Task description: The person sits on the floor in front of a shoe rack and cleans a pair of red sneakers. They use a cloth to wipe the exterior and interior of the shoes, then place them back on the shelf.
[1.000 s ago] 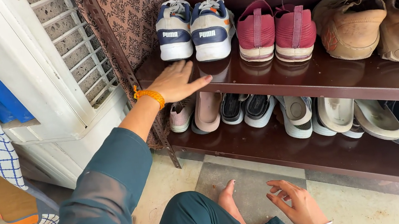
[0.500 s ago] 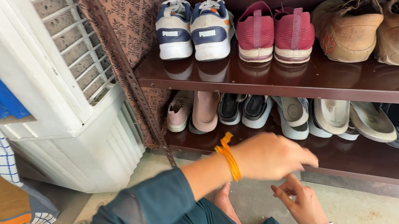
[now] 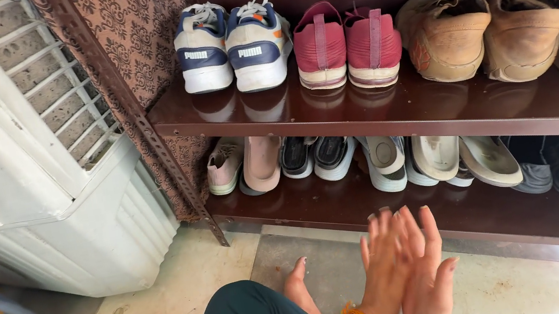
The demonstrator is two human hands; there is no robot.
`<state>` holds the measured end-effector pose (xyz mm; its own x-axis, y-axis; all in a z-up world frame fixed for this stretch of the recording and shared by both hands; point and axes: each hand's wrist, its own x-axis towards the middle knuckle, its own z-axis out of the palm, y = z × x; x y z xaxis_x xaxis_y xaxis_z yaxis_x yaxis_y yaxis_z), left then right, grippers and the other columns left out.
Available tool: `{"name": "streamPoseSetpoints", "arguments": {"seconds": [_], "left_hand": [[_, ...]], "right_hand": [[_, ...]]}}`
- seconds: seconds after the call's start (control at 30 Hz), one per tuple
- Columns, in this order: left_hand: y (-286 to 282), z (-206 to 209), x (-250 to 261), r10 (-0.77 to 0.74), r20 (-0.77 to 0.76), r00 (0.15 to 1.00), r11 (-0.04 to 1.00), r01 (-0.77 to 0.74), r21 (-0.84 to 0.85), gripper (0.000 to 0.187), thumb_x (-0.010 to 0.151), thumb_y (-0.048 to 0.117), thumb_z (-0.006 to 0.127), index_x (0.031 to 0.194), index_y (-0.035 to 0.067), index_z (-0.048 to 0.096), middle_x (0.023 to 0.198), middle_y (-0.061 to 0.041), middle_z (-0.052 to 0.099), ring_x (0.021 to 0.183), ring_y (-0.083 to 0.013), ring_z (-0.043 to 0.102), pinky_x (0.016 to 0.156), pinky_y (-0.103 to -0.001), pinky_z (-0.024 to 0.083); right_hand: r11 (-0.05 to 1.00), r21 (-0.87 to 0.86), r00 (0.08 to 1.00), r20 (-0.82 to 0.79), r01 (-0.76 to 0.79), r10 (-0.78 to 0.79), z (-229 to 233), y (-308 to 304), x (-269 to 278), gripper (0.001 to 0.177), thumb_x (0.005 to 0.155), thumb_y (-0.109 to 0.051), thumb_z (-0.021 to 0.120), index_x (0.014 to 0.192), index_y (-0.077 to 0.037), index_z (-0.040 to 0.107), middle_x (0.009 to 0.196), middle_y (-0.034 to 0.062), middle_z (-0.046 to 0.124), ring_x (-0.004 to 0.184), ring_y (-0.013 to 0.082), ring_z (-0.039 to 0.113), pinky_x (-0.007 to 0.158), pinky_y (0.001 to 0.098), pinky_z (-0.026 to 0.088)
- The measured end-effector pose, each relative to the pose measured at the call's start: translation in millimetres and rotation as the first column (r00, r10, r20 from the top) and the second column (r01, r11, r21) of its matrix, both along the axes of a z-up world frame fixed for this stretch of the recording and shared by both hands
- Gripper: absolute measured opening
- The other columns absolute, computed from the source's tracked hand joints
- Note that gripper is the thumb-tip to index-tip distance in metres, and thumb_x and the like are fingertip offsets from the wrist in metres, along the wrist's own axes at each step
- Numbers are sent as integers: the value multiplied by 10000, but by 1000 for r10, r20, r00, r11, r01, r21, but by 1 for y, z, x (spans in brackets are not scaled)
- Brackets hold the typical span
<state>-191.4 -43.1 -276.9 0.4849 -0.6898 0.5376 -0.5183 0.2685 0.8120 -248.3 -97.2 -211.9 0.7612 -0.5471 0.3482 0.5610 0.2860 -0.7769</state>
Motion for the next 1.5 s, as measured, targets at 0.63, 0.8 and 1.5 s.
{"name": "streamPoseSetpoints", "arguments": {"seconds": [0.63,0.8,1.5], "left_hand": [[78,272,190,745,598,297,562,-761,-322,766,944,383,780,1582,211,391,1701,-209,190,1606,-456,71,1241,-725,78],[87,287,259,546,823,155,445,-886,-129,918,755,583,846,1525,374,392,1647,-208,183,1519,-497,63,1065,-861,4],[72,280,258,564,807,176,543,-815,-202,990,790,467,871,1599,322,321,1655,-260,133,1507,-555,74,1119,-818,154]], "right_hand": [[482,-839,747,-149,252,-648,-35,-27,13,619,870,-286,732,1419,-75,537,1486,179,431,1239,352,561,965,425,496],[571,-805,734,-290,161,-614,-39,-26,17,594,860,-284,730,1392,-96,545,1465,160,417,1203,298,606,937,427,524],[654,-755,769,-386,53,-509,-30,-24,15,507,855,-265,728,1318,-101,602,1432,108,443,1162,242,653,887,370,605]]}}
